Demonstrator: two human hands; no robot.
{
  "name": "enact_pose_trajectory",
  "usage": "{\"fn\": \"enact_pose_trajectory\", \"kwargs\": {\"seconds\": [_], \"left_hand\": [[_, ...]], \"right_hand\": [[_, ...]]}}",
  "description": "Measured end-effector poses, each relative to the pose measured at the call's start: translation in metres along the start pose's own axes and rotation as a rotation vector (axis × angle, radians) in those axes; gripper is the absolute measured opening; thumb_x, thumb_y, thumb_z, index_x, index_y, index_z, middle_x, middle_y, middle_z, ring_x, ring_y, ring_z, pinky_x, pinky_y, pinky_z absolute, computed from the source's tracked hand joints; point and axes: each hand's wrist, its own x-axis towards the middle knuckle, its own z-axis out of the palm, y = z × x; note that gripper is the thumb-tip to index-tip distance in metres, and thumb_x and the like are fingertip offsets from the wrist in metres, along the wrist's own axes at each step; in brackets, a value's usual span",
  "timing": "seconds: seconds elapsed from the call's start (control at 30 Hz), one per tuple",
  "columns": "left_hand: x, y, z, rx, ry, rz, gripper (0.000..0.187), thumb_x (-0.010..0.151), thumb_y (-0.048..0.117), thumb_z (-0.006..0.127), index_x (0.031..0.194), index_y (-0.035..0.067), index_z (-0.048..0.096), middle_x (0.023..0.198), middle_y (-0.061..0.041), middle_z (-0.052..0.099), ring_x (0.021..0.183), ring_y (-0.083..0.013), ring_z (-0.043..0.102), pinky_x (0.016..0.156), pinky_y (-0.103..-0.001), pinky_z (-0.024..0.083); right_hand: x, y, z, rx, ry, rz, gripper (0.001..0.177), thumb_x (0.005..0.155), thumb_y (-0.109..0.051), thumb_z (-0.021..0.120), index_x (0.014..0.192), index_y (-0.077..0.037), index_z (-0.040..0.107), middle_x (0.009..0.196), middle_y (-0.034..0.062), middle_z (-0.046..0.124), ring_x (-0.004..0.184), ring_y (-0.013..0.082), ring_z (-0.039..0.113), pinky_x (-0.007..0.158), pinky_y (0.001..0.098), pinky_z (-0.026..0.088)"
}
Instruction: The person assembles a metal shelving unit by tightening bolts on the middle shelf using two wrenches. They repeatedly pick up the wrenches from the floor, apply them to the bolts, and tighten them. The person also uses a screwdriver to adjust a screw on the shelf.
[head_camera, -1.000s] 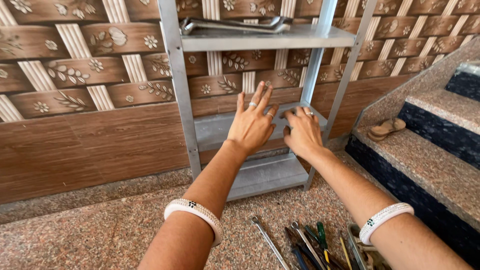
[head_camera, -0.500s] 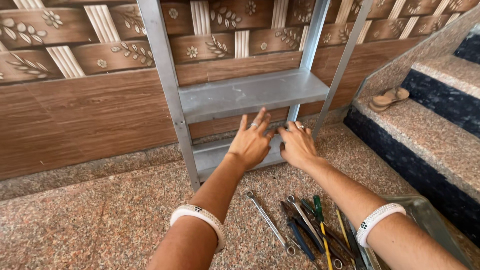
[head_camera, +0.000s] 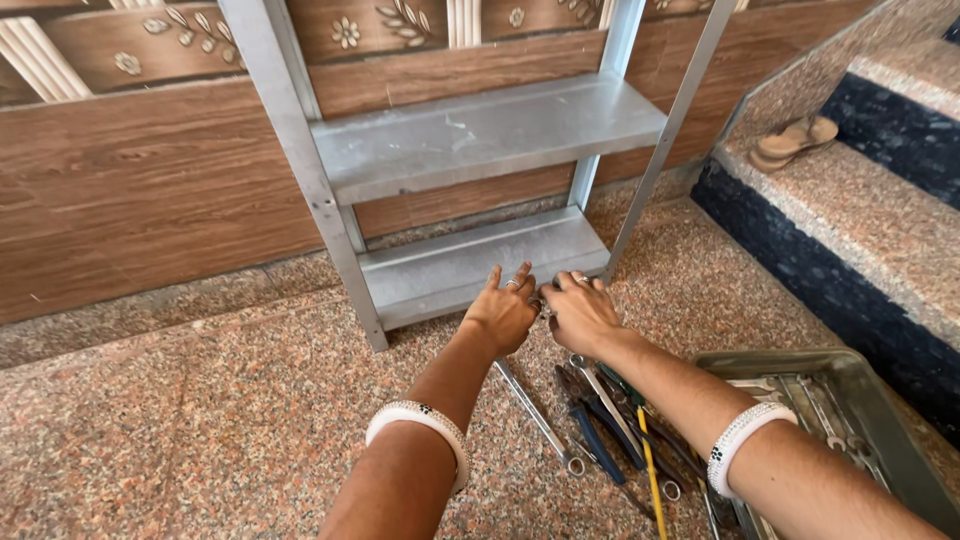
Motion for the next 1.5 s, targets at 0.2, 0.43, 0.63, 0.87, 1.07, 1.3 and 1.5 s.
{"fn": "enact_pose_trajectory", "kwargs": {"seconds": [0.2, 0.43, 0.63, 0.87, 1.07, 1.3, 1.5], "left_hand": [[0.007, 0.011, 0.020, -0.018, -0.082, 0.015, 0.027, 0.095, 0.016, 0.057, 0.116, 0.010, 0.073, 0.162, -0.018, 0.032, 0.156, -0.0316, 0.018, 0.123, -0.062, 0.016], [0.019, 0.031, 0.041, -0.045, -0.202, 0.036, 0.021, 0.098, 0.015, 0.060, 0.114, 0.010, 0.073, 0.167, -0.020, 0.027, 0.153, -0.0306, 0.029, 0.127, -0.058, 0.015], [0.030, 0.046, 0.057, -0.039, -0.297, 0.089, 0.022, 0.097, 0.013, 0.061, 0.117, 0.008, 0.070, 0.167, -0.020, 0.021, 0.156, -0.0316, 0.022, 0.125, -0.057, 0.012], [0.046, 0.067, 0.078, -0.140, -0.285, 0.077, 0.031, 0.097, 0.008, 0.059, 0.127, 0.011, 0.066, 0.166, -0.020, 0.022, 0.152, -0.0315, 0.026, 0.126, -0.056, 0.013], [0.052, 0.078, 0.089, -0.197, -0.303, 0.071, 0.032, 0.098, 0.012, 0.058, 0.129, 0.013, 0.066, 0.165, -0.016, 0.028, 0.154, -0.0315, 0.027, 0.126, -0.056, 0.014], [0.052, 0.076, 0.101, -0.201, -0.310, 0.048, 0.033, 0.100, 0.011, 0.055, 0.131, 0.013, 0.066, 0.163, -0.018, 0.032, 0.155, -0.0338, 0.022, 0.125, -0.058, 0.014], [0.038, 0.065, 0.086, -0.215, -0.324, 0.013, 0.042, 0.097, 0.015, 0.061, 0.138, 0.013, 0.060, 0.158, -0.015, 0.040, 0.154, -0.0310, 0.027, 0.126, -0.057, 0.016]], "right_hand": [[0.000, 0.010, 0.032, -0.022, -0.073, -0.023, 0.051, 0.075, -0.002, 0.075, 0.125, -0.007, 0.064, 0.138, 0.0202, 0.054, 0.126, 0.0291, 0.057, 0.110, 0.0527, 0.038], [-0.010, 0.030, 0.056, 0.012, -0.382, 0.120, 0.035, 0.089, -0.003, 0.067, 0.123, -0.013, 0.066, 0.105, 0.0086, 0.069, 0.097, 0.0215, 0.070, 0.119, 0.0518, 0.034], [-0.026, 0.034, 0.091, -0.037, -0.535, 0.104, 0.056, 0.092, 0.007, 0.052, 0.144, -0.013, 0.051, 0.091, 0.0096, 0.066, 0.078, 0.0172, 0.068, 0.101, 0.0504, 0.039], [-0.023, 0.046, 0.127, 0.090, -0.504, 0.289, 0.057, 0.096, 0.003, 0.048, 0.151, -0.009, 0.036, 0.087, 0.0108, 0.064, 0.062, 0.0163, 0.060, 0.051, 0.0320, 0.051], [-0.017, 0.068, 0.165, 0.225, -0.440, 0.386, 0.045, 0.090, -0.007, 0.066, 0.133, -0.007, 0.051, 0.084, 0.0074, 0.059, 0.060, 0.0152, 0.056, 0.048, 0.0328, 0.050], [-0.016, 0.072, 0.172, 0.242, -0.476, 0.365, 0.044, 0.104, -0.026, 0.051, 0.138, 0.000, 0.043, 0.075, 0.0053, 0.058, 0.053, 0.0143, 0.052, 0.047, 0.0331, 0.047], [-0.016, 0.058, 0.140, 0.220, -0.542, 0.336, 0.061, 0.106, -0.020, 0.039, 0.159, 0.002, 0.017, 0.073, 0.0055, 0.058, 0.053, 0.0135, 0.051, 0.043, 0.0282, 0.043]]}}
